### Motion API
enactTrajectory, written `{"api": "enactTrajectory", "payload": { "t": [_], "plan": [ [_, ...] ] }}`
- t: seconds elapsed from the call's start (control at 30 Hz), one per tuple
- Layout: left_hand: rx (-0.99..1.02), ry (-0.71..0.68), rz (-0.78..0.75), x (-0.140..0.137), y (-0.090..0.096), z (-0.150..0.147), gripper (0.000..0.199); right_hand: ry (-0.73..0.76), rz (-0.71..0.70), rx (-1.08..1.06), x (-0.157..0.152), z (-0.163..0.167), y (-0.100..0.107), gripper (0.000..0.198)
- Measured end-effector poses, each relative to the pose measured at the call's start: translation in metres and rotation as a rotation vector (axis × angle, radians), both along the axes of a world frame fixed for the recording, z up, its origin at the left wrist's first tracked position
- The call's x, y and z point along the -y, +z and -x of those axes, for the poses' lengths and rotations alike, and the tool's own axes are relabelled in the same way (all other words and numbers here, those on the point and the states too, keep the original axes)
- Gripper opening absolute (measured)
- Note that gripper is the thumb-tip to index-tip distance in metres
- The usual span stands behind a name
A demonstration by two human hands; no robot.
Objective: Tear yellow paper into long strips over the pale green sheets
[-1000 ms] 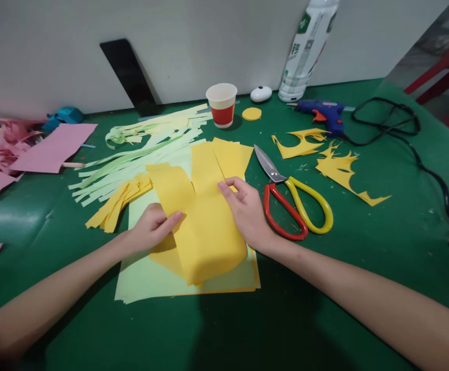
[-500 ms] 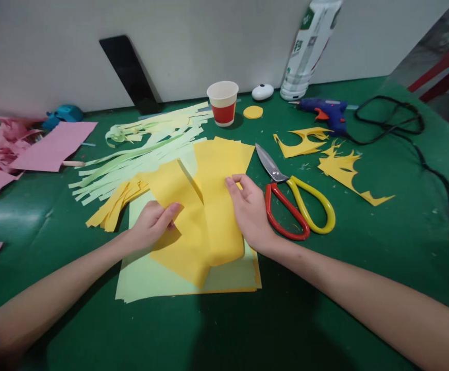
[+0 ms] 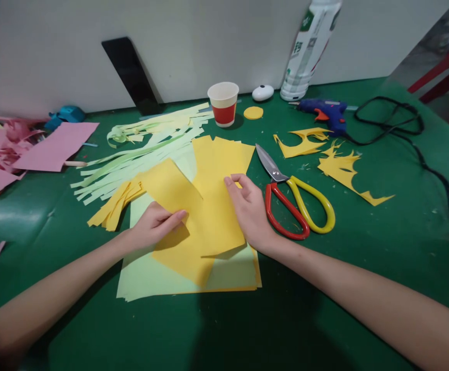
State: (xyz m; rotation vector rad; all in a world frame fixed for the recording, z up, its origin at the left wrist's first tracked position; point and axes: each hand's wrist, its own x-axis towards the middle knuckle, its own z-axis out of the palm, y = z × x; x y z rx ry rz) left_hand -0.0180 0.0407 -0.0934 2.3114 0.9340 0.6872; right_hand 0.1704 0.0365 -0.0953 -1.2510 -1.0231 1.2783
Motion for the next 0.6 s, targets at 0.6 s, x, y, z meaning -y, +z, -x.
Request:
{"api": "enactTrajectory", "payload": {
  "t": [0.6],
  "plan": [
    [0.027,-0.030,-0.187,0.0008,-0.0045,-0.0001,0.044,-0.071,-0.023,0.072,0.0013,0.0030,-0.0027,0.017]
  ]
}}
